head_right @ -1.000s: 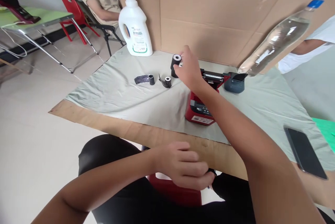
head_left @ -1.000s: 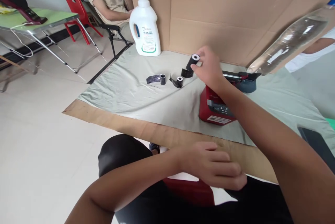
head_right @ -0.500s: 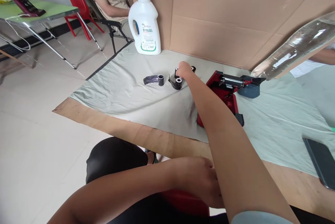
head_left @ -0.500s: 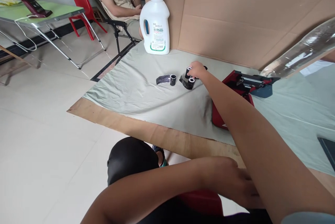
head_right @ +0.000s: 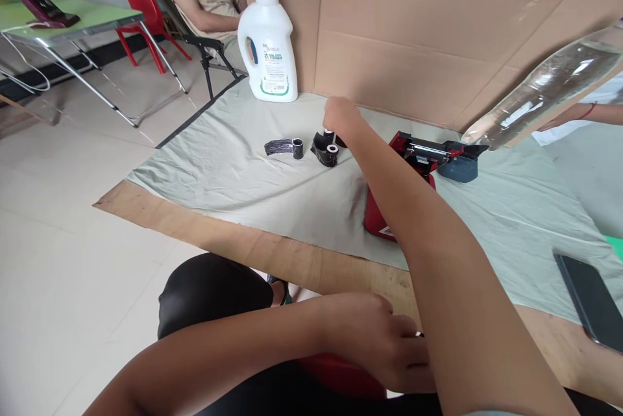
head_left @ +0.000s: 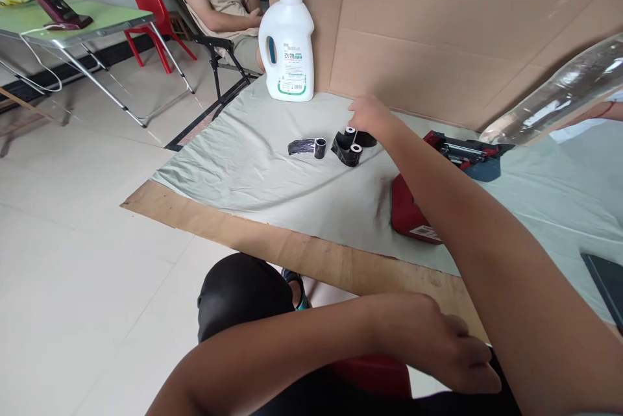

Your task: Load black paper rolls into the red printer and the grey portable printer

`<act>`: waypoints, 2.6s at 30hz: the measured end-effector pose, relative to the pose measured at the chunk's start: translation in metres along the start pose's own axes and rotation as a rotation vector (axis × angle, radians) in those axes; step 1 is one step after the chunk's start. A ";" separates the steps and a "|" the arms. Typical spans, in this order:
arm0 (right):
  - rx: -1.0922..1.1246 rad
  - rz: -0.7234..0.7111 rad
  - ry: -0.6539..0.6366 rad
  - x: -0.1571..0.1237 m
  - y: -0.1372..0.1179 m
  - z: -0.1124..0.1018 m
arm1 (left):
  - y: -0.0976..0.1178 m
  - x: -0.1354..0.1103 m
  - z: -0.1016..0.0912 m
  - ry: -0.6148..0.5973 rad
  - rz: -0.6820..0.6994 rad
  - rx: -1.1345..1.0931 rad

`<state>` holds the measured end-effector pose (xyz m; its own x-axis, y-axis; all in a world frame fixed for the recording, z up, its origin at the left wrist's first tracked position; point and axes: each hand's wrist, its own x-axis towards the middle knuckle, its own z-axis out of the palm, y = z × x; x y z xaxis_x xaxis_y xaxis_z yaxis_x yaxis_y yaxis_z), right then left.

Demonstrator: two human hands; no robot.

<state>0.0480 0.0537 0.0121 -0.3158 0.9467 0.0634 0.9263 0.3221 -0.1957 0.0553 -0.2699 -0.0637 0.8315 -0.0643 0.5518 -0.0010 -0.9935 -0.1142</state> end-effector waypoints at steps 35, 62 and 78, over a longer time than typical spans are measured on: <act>1.060 0.202 0.390 -0.371 0.117 -0.012 | -0.006 -0.019 0.015 0.279 -0.326 -0.217; 0.899 0.098 0.483 -0.371 0.115 0.019 | -0.007 -0.011 0.002 0.151 -1.349 -1.279; 1.212 0.048 0.337 -0.368 0.100 0.026 | -0.017 -0.034 0.010 0.249 -1.217 -1.024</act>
<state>0.2510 -0.2623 -0.0559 -0.0531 0.9687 0.2423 0.0954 0.2464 -0.9645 0.0326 -0.2498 -0.0883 0.5092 0.8603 0.0232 0.1227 -0.0993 0.9875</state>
